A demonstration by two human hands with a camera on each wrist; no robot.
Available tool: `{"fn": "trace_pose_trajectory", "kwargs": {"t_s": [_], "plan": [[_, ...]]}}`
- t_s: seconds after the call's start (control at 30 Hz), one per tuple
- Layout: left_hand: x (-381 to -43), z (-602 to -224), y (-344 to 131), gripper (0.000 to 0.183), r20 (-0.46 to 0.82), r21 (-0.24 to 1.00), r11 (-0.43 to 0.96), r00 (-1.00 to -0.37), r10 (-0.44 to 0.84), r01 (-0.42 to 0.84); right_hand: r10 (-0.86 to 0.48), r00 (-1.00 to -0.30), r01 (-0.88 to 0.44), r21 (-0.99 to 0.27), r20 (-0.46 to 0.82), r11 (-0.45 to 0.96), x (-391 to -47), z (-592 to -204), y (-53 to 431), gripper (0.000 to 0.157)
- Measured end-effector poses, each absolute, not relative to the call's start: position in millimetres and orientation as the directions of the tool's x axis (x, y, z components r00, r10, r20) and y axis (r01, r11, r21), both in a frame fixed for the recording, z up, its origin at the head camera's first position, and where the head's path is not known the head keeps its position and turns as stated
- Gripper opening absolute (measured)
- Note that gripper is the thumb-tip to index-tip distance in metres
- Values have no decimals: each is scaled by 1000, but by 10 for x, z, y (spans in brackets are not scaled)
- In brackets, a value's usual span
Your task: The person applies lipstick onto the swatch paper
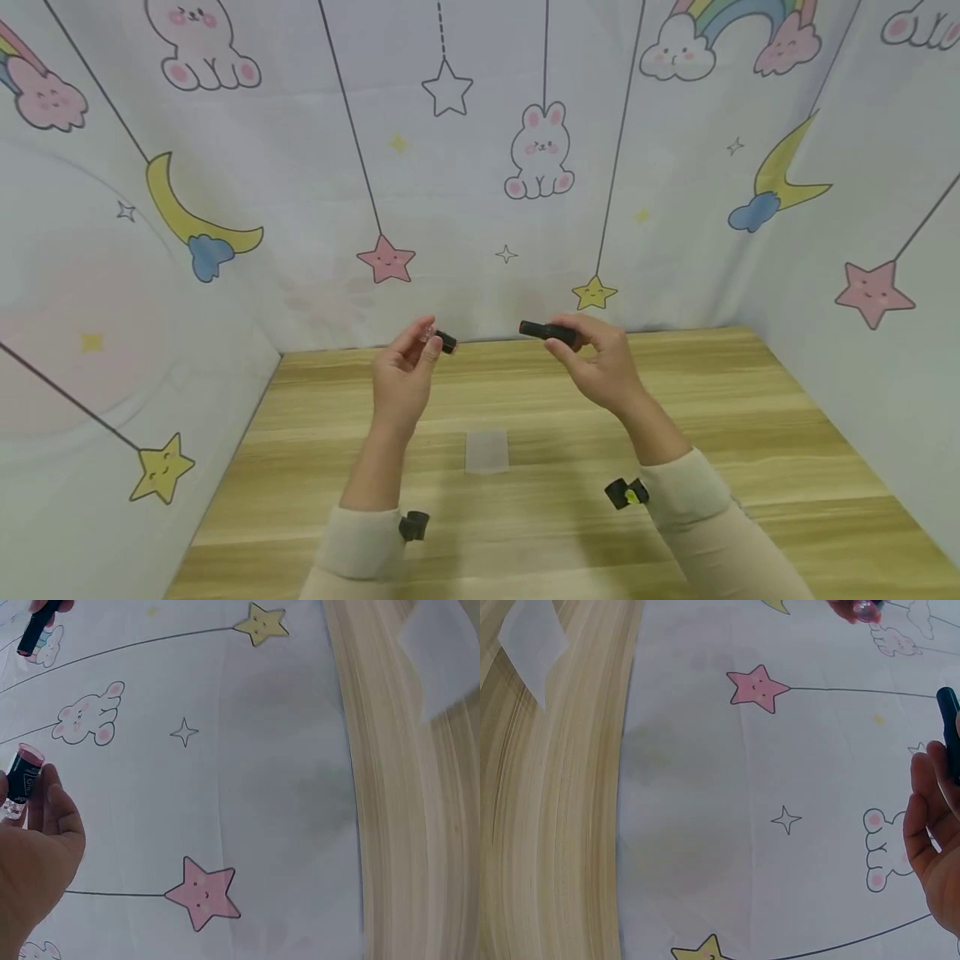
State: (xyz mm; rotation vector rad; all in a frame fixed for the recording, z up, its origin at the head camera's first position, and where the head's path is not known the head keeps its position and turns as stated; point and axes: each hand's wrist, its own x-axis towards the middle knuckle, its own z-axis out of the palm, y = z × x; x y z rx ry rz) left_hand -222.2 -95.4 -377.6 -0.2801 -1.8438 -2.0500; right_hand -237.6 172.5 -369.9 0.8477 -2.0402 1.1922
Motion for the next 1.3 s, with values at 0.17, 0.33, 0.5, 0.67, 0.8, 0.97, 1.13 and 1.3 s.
{"fn": "trace_pose_trajectory", "kwargs": {"t_s": [0.17,0.33,0.5,0.67,0.8,0.97,1.13,1.3], "plan": [[-2224,-3816,-994,37,497,854,202,-866,-44,480,-212,-603,-778,-509,769,367,-2375,-3717,1733,25],[-2215,-3825,-1012,39,488,854,229,-872,-36,468,-214,-594,-785,-502,775,362,-2380,-3722,1720,26],[-2211,-3847,-1038,40,424,891,209,-904,-63,403,-205,-590,-785,-495,781,373,-2310,-3655,1666,25],[-2222,-3908,-1075,32,390,907,202,-918,-71,370,-212,-597,-780,-498,774,379,-2158,-3495,1594,22],[-2242,-3990,-1128,27,381,899,271,-920,-92,345,-212,-595,-783,-498,775,373,-2134,-3473,1573,23],[-2246,-4097,-1214,26,312,917,304,-939,-143,258,-210,-596,-782,-500,775,373,-2132,-3497,1571,21],[-2256,-4161,-1278,32,238,962,172,-961,-144,212,-211,-598,-777,-496,773,387,-2127,-3509,1566,22],[-2271,-4188,-1315,28,224,966,159,-965,-133,203,-213,-586,-784,-482,782,391,-2119,-3499,1554,22]]}}
